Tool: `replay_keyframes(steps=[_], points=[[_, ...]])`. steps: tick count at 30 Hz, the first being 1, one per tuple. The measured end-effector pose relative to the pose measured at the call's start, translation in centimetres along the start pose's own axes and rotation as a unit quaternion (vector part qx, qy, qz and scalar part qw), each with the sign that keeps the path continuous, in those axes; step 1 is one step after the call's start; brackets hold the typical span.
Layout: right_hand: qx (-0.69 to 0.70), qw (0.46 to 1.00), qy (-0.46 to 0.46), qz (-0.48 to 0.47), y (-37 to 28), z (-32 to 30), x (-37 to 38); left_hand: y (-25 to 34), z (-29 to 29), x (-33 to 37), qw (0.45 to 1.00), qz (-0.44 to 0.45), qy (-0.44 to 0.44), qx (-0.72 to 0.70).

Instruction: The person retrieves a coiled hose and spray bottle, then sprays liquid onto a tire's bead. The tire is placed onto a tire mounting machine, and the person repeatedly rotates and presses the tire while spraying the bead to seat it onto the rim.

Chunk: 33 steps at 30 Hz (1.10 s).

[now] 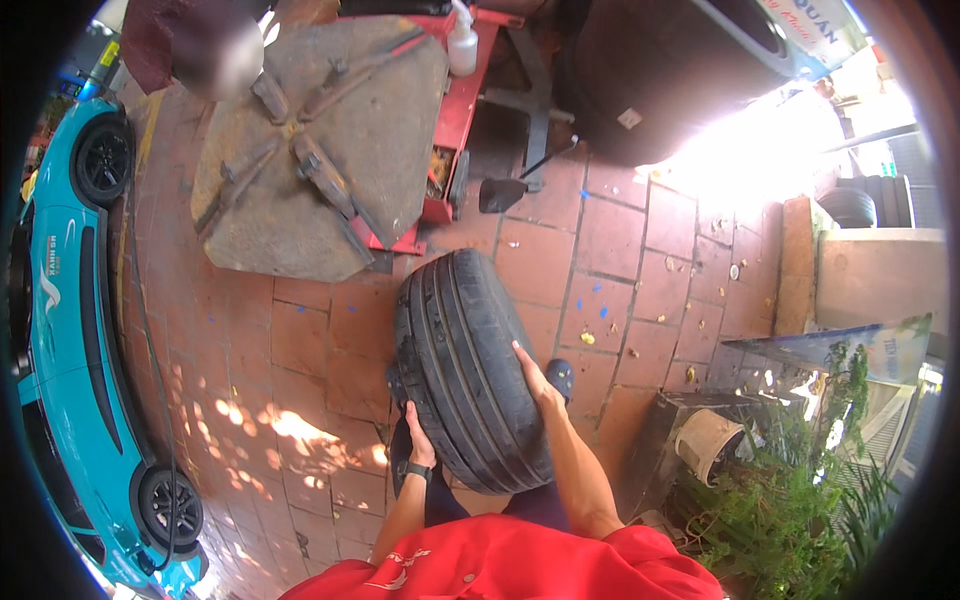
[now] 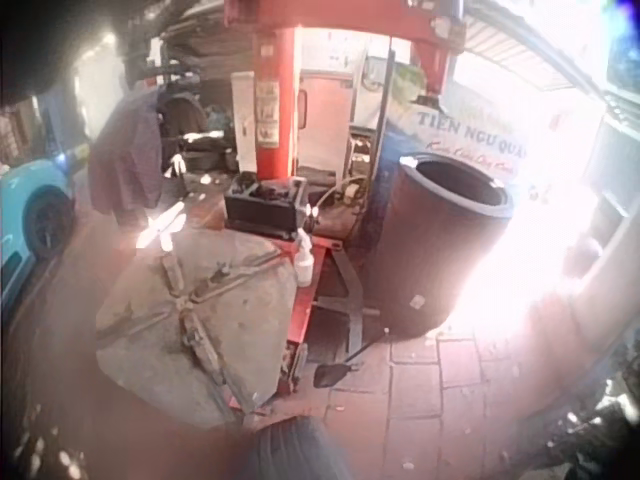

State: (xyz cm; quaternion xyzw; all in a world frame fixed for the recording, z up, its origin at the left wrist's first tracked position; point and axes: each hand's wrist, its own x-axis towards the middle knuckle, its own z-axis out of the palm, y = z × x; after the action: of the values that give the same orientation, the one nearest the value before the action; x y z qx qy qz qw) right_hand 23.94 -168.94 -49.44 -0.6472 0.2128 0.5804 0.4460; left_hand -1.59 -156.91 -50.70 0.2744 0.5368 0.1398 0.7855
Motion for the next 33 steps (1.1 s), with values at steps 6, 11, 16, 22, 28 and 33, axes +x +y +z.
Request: replay_keyframes(steps=[6,11,16,22,28,33], points=[[0.107,0.993,-0.002,0.046,-3.5,-3.0,-6.4,-2.0,0.8,-1.2,0.999,-0.031,0.011,-0.016],[0.150,0.977,0.101,-0.117,4.5,-4.2,-10.8,-0.3,-1.1,-5.4,0.980,0.035,-0.117,0.156],[0.303,0.943,0.088,-0.107,10.6,-4.6,-11.4,4.6,0.4,-5.2,0.963,0.096,-0.172,0.182],[0.246,0.952,0.115,-0.141,11.9,-2.2,-3.0,5.5,0.0,1.0,0.957,0.061,-0.179,0.220],[0.286,0.953,0.082,-0.062,8.5,1.3,-2.6,8.1,-2.7,4.2,0.950,0.008,-0.146,0.275],[0.211,0.958,0.142,-0.130,4.5,1.5,-1.6,8.4,-1.5,6.5,0.950,0.011,-0.226,0.214]])
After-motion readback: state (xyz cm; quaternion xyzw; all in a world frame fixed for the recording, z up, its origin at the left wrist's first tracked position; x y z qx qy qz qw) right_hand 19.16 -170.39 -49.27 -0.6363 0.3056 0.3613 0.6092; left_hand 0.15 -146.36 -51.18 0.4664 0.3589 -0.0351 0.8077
